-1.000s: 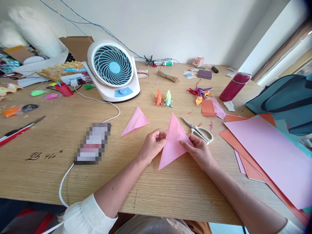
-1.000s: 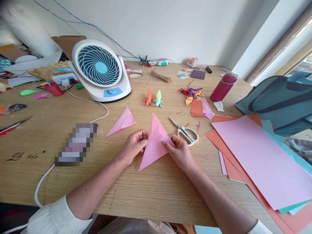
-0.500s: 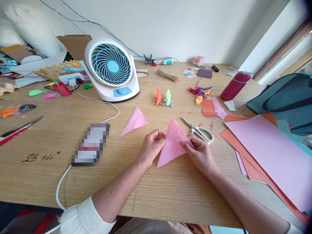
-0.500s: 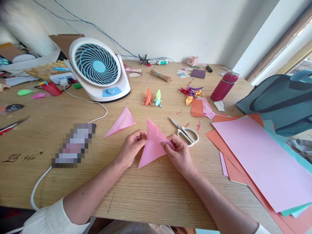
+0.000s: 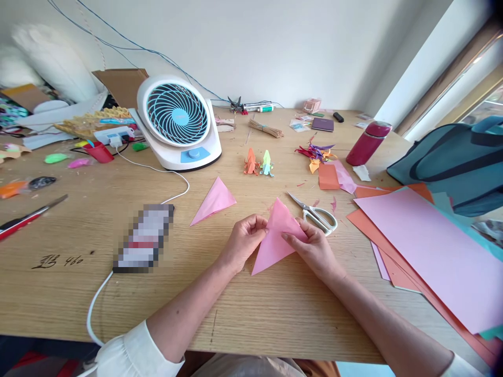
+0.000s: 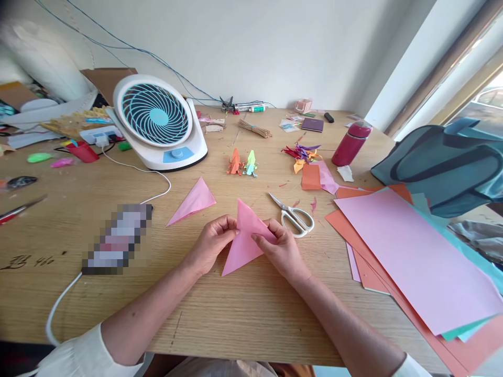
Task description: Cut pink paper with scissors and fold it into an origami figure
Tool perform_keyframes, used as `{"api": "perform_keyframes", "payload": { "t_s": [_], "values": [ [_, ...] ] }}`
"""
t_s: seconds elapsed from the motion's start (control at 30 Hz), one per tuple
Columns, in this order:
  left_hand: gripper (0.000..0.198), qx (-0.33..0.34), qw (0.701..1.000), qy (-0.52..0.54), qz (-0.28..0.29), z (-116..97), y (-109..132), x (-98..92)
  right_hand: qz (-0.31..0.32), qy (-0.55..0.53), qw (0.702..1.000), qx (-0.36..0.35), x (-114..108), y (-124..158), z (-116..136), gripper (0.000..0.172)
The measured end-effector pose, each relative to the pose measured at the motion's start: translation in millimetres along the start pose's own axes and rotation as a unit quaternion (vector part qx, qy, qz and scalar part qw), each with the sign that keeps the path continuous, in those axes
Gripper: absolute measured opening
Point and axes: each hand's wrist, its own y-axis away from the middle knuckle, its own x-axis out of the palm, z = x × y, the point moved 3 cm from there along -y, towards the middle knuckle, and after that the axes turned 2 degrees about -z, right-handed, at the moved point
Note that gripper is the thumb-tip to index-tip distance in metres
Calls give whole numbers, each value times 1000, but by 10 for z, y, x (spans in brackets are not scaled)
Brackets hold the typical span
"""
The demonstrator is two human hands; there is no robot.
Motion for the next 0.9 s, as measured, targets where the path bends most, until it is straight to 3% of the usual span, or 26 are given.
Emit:
{"api": "perform_keyframes", "payload": {
  "t_s": [0.23, 0.63, 0.77, 0.9],
  "values": [
    [8, -10, 999, 21, -37, 47, -17, -17, -28, 13, 999, -20, -17, 0, 12, 24],
    [37, -123, 986, 113, 9, 53, 18, -2, -12, 10, 992, -127, -18, 3, 111, 10],
    [35, -142, 981, 119, 58, 88, 15, 9, -6, -7, 991, -134, -25, 4, 85, 10],
    [36, -151, 977, 141, 59, 75, 10, -2, 0, 3, 986, -169, -28, 18, 114, 12]
  ]
}}
